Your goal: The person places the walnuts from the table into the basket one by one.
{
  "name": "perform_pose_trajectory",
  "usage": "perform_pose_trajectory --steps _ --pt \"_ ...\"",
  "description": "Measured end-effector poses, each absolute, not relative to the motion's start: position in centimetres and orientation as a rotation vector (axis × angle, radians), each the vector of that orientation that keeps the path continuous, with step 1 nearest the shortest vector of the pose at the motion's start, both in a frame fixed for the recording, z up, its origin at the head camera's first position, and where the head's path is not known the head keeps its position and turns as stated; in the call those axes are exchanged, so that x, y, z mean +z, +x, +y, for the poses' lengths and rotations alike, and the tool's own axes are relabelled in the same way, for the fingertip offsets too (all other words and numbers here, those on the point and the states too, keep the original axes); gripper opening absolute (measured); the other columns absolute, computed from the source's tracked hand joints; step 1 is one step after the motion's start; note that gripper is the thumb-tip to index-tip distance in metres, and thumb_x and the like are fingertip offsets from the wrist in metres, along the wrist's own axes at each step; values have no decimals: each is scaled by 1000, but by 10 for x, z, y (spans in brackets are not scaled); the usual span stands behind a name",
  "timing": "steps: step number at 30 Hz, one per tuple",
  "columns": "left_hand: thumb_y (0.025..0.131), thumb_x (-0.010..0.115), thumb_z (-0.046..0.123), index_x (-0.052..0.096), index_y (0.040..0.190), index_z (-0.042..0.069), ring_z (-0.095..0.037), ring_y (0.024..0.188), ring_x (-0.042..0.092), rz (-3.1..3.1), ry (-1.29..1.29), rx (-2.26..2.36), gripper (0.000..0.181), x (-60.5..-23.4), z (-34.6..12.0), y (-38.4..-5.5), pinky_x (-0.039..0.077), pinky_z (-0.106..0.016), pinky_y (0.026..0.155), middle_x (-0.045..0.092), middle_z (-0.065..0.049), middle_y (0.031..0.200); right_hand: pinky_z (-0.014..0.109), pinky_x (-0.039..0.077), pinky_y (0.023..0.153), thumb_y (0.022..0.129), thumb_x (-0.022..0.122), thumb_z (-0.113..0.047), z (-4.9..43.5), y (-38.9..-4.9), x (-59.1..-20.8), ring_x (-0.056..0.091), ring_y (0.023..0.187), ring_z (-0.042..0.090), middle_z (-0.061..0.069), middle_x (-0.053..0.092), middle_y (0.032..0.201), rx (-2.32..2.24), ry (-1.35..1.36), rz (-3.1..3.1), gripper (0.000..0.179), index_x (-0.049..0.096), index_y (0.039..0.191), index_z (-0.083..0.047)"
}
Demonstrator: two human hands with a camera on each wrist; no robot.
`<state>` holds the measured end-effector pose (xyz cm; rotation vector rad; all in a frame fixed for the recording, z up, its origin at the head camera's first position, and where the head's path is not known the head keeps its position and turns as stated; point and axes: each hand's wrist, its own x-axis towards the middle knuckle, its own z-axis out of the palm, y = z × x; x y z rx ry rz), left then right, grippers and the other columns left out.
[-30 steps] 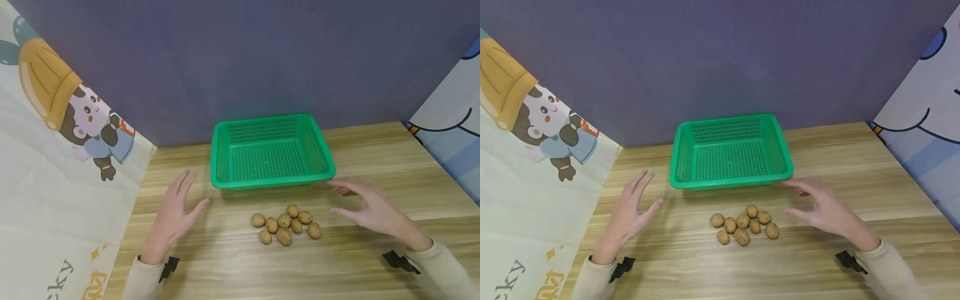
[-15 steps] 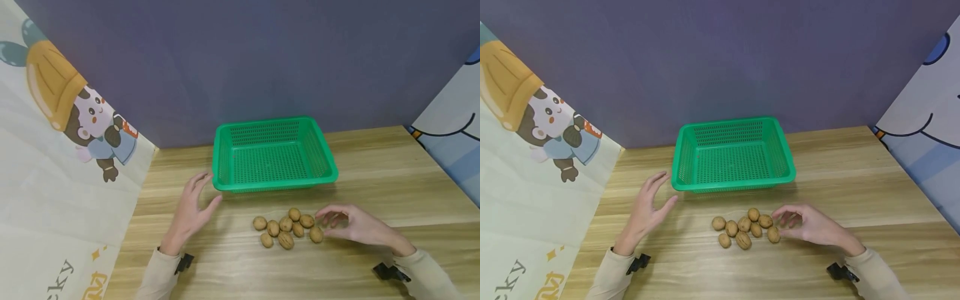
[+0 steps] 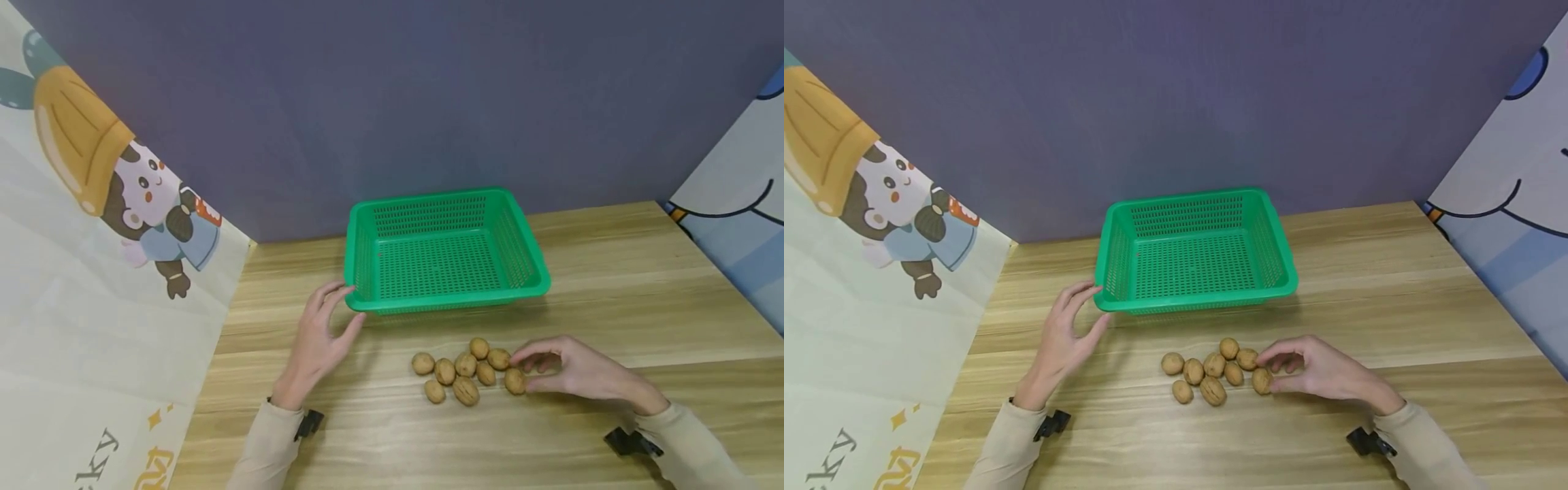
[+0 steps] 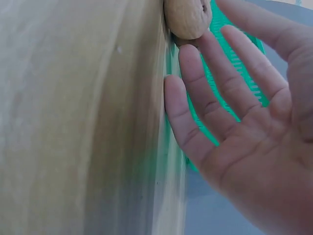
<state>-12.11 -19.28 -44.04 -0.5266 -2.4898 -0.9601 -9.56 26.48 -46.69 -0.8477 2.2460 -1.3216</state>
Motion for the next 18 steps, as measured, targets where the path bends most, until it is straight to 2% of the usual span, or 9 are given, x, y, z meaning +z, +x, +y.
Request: perform_pose_trajectory --steps 9,18 --pt "93 81 20 76 118 7 -38 136 58 -2460 -559 -927 28 -445 -189 -127 53 -58 109 63 -17 143 26 60 81 93 84 -24 261 -96 -471 67 103 2 2 76 123 -1267 -833 2270 38 74 129 -15" --pt "94 81 16 78 112 4 -38 129 61 -2460 -568 -924 22 -445 -187 -129 57 -53 103 66 -18 137 24 56 71 92 85 -27 260 -97 -473 66 98 3 -1 77 118 -1245 -813 2265 34 77 123 -17"
